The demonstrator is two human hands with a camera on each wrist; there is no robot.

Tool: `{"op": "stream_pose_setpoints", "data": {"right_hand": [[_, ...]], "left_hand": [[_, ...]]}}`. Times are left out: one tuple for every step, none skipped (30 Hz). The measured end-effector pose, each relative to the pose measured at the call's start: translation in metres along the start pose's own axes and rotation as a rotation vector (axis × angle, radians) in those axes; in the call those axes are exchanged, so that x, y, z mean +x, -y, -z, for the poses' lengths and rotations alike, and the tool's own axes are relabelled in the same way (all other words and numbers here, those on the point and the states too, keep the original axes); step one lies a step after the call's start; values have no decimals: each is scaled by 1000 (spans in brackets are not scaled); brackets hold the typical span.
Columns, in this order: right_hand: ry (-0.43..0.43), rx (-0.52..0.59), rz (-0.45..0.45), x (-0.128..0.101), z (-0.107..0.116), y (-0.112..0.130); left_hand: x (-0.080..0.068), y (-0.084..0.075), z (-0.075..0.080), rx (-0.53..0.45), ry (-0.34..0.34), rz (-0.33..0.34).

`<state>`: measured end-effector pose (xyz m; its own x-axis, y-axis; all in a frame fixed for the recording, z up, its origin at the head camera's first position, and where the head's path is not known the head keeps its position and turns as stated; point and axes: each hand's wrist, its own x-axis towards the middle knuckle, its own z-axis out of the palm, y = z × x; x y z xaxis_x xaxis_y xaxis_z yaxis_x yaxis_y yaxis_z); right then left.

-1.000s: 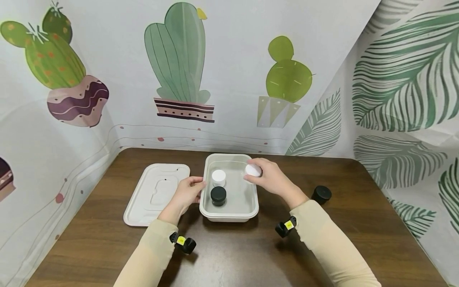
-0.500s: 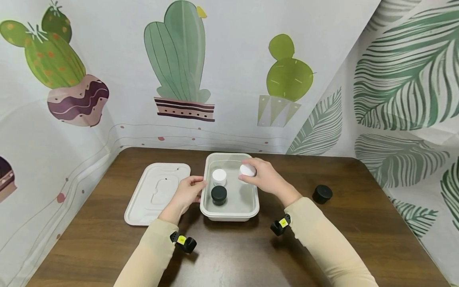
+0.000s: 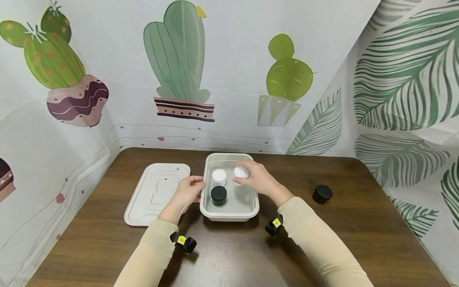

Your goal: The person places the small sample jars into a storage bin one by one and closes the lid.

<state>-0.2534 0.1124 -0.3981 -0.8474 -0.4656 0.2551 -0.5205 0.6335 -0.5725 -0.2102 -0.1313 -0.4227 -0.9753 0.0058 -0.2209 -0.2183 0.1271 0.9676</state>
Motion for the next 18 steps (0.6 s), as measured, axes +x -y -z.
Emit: {"op": "stream_pose_setpoints", "data": {"right_hand": [[-3,0,9,1,-2,0],[-6,0,15,1,-4,0],[-10,-1,22,2,-5,0],[-14,-6,29,2,-7,0],[-16,-9,35,3,-8,0],[-17,-15,37,4,-10,-1],[-16,-26,38,4,-12,-1],[-14,-38,39,5,-13,-1],[-12,-52,38,6,-14,-2],[-10,-64,36,6,-15,-2],[-10,-73,38,7,-16,-2],[-10,-86,41,8,-17,-2],[-12,-96,47,9,-18,-2],[-13,-105,52,10,-18,-2],[-15,-117,58,11,-19,-3],[-14,-131,65,12,-19,-3],[-12,-146,67,12,-20,-3],[-6,-165,67,13,-20,-3]], "left_hand": [[0,0,0,0,0,-2],[0,0,1,3,1,-4],[0,0,1,5,3,-7],[0,0,1,7,6,-10],[0,-1,1,7,6,-12],[0,-1,2,9,7,-14],[0,-1,2,8,8,-15],[0,-1,2,9,10,-17],[1,-1,2,10,12,-17],[1,-2,2,12,13,-17],[1,-2,2,15,13,-16],[1,-2,2,19,14,-16],[1,-2,1,20,12,-14],[1,-2,1,24,13,-14],[1,-2,1,25,12,-14],[1,-2,1,26,12,-14],[2,-2,1,25,11,-14],[1,-2,1,26,12,-15]]}}
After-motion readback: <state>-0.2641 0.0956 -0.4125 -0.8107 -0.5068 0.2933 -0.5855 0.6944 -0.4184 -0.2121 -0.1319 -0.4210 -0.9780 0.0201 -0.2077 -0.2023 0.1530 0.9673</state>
